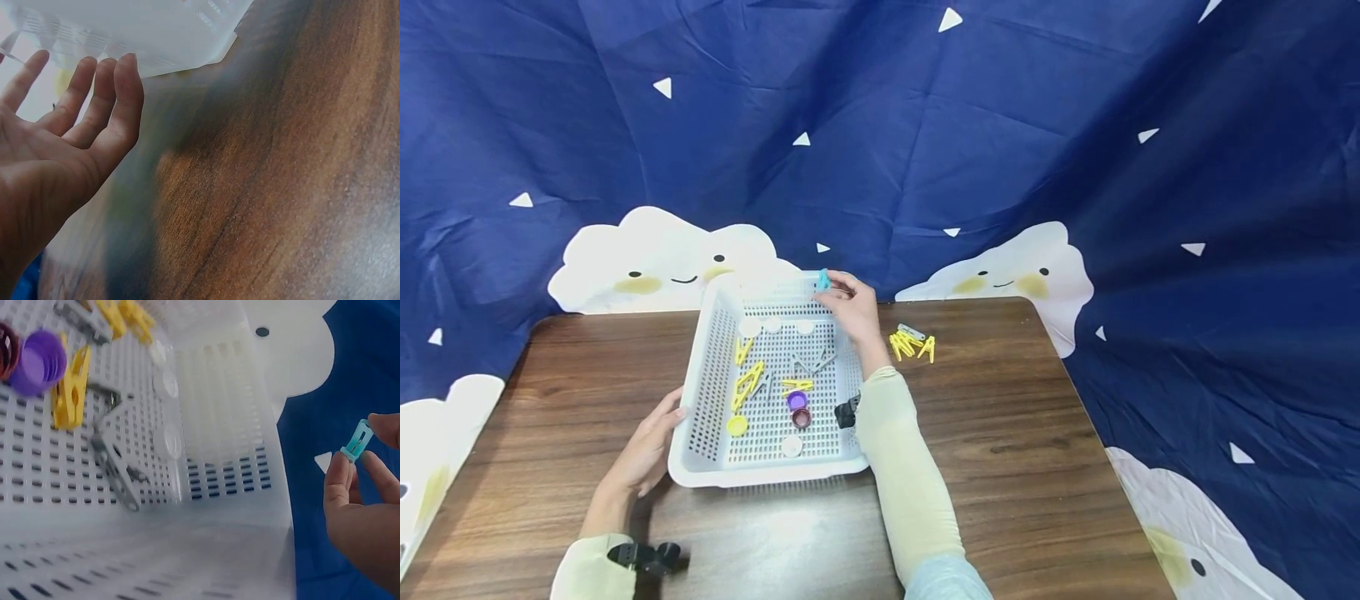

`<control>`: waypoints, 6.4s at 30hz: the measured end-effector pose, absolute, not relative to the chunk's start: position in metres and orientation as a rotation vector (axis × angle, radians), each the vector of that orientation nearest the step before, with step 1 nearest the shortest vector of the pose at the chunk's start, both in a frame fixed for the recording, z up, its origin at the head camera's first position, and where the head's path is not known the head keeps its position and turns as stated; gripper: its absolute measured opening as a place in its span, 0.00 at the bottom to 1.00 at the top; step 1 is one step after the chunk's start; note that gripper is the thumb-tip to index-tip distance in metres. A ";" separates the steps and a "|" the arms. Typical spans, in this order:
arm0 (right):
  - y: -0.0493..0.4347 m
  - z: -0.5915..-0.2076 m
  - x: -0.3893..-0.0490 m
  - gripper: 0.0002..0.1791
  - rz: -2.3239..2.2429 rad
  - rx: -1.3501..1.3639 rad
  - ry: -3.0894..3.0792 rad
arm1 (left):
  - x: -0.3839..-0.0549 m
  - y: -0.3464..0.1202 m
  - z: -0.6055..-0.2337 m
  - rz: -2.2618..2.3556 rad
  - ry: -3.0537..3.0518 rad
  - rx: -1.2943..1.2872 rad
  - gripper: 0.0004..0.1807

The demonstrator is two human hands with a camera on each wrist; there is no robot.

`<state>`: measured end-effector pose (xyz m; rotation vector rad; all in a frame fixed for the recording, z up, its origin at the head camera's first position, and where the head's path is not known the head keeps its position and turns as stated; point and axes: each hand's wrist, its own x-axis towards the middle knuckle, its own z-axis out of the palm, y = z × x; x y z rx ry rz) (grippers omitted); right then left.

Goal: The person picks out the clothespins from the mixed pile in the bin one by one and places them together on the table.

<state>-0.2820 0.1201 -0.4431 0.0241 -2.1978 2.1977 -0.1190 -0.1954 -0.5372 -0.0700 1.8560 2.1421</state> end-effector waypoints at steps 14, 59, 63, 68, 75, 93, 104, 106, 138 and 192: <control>0.143 -0.441 -0.282 0.23 2.161 -0.020 -2.195 | -0.119 -0.195 -0.537 2.159 1.849 -0.054 0.33; 0.220 -0.457 -0.284 0.26 2.105 -0.177 -2.192 | -0.119 -0.195 -0.537 2.168 1.847 -0.040 0.33; 0.228 -0.468 -0.280 0.26 2.087 -0.193 -2.221 | -0.118 -0.194 -0.538 2.178 1.839 -0.034 0.33; 0.238 -0.479 -0.277 0.26 2.050 -0.227 -2.249 | -0.119 -0.193 -0.539 2.175 1.841 -0.042 0.33; 0.248 -0.488 -0.274 0.26 1.996 -0.250 -2.271 | -0.120 -0.192 -0.537 2.168 1.836 -0.045 0.34; 0.266 -0.512 -0.272 0.25 1.911 -0.333 -2.355 | -0.117 -0.194 -0.537 2.167 1.861 -0.041 0.32; 0.280 -0.521 -0.270 0.26 1.878 -0.410 -2.388 | -0.117 -0.194 -0.537 2.169 1.869 -0.032 0.33; 0.283 -0.523 -0.270 0.26 1.887 -0.443 -2.388 | -0.117 -0.194 -0.538 2.169 1.862 -0.030 0.33; 0.301 -0.539 -0.262 0.27 1.702 -0.509 -2.551 | -0.120 -0.194 -0.538 2.185 1.838 -0.046 0.34; 0.290 -0.524 -0.264 0.22 1.638 -0.537 -2.386 | -0.118 -0.195 -0.539 2.186 1.820 -0.013 0.33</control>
